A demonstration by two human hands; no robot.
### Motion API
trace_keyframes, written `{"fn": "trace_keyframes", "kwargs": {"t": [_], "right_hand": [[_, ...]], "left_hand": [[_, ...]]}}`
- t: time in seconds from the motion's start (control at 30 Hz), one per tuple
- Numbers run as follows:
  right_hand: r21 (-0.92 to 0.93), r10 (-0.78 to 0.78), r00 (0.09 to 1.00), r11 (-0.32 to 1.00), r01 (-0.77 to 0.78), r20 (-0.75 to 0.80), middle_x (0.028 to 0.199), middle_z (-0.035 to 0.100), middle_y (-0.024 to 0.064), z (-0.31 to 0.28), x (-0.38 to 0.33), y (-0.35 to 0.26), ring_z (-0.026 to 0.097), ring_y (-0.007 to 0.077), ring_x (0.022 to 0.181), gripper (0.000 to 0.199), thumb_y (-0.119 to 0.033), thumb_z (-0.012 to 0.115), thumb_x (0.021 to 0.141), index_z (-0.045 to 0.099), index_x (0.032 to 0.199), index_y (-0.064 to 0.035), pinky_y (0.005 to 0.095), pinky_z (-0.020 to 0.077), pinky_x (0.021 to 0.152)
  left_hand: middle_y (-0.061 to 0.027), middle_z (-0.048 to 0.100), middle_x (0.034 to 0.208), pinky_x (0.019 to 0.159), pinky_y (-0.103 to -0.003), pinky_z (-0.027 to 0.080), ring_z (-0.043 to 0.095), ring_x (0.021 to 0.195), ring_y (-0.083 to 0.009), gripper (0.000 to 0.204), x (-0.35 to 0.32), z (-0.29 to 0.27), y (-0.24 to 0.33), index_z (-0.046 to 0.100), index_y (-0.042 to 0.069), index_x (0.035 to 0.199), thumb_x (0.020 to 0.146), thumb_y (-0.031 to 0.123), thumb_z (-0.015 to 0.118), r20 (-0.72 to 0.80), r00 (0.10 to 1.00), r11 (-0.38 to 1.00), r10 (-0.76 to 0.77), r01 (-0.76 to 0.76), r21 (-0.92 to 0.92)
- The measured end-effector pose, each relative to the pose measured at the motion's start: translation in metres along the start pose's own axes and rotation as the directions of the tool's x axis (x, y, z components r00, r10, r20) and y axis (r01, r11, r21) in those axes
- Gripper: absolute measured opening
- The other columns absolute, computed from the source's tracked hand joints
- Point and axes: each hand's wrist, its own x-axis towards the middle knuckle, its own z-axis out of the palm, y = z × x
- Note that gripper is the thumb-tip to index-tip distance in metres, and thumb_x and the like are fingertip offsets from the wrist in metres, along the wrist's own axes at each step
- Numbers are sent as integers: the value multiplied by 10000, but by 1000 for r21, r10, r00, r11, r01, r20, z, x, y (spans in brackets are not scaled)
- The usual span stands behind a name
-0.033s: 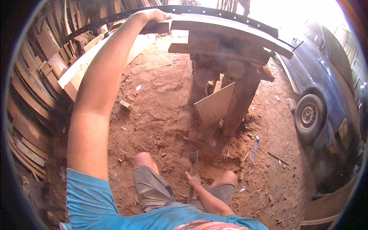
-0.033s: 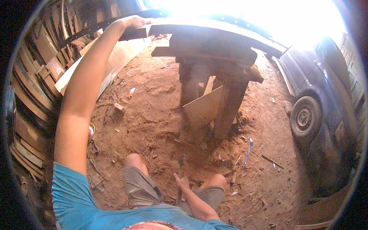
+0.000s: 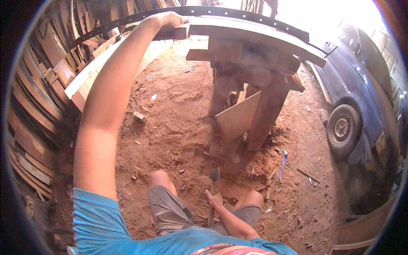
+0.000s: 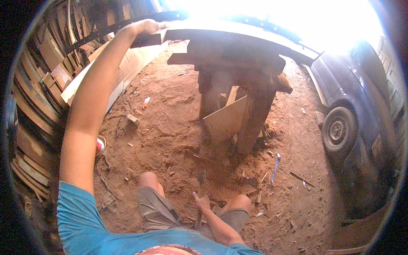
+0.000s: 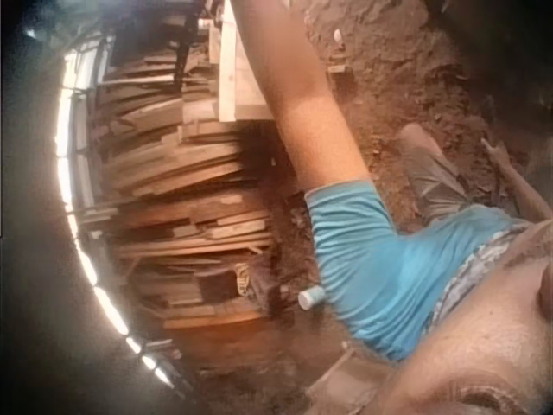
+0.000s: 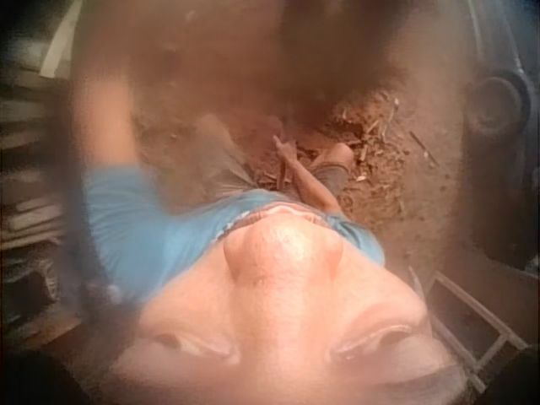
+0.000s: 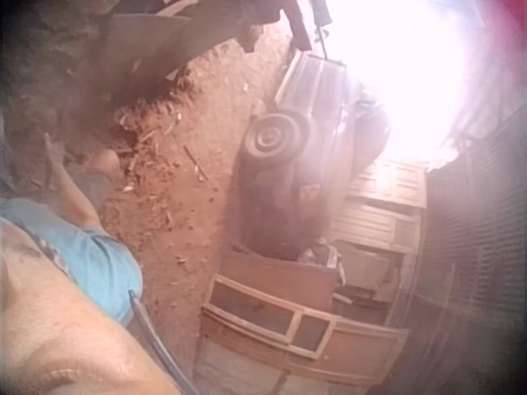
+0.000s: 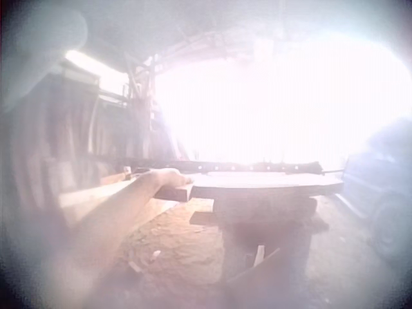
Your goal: The person uses a hammer to tap a wooden panel into place on a larger wooden structure. They then retrieve a power drill from a red bag, plug it into an outlet, and prepare to use it on the assembly.
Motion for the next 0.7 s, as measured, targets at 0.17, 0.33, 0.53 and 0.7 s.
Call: {"fn": "trace_keyframes", "kwargs": {"t": [0.17,0.33,0.53,0.7], "right_hand": [[253,16,997,967,-33,69,640,586,36,-36,-39,-101,588,173,527,400,-431,742,918,677,868,-40,360,485,501],[414,162,981,890,-192,108,681,586,47,-127,-109,-241,560,151,575,424,-462,692,957,654,929,-41,355,485,549],[472,292,949,824,-314,121,814,607,34,-238,-181,-360,600,163,720,517,-515,667,962,631,1107,-21,363,522,637],[811,604,785,388,-437,135,815,636,90,-302,-205,-468,631,244,589,340,-367,656,979,566,1073,-52,419,567,553]], "left_hand": [[-270,572,1375,957,-433,531,634,1178,-394,566,-13,28,-32,531,163,1463,980,457,534,-96,969,937,229,-193,290],[-204,515,1404,701,-404,611,659,1000,-372,519,-50,26,1,493,356,1472,980,209,561,-154,948,789,278,-134,599],[-269,408,1498,1160,-499,361,436,1378,-423,942,-54,-11,9,343,57,1542,883,664,634,14,930,891,-368,357,-279],[-263,189,1637,1246,-525,161,138,1538,-405,1175,-13,-41,6,299,26,1566,749,771,696,89,976,965,-199,211,-158]]}}
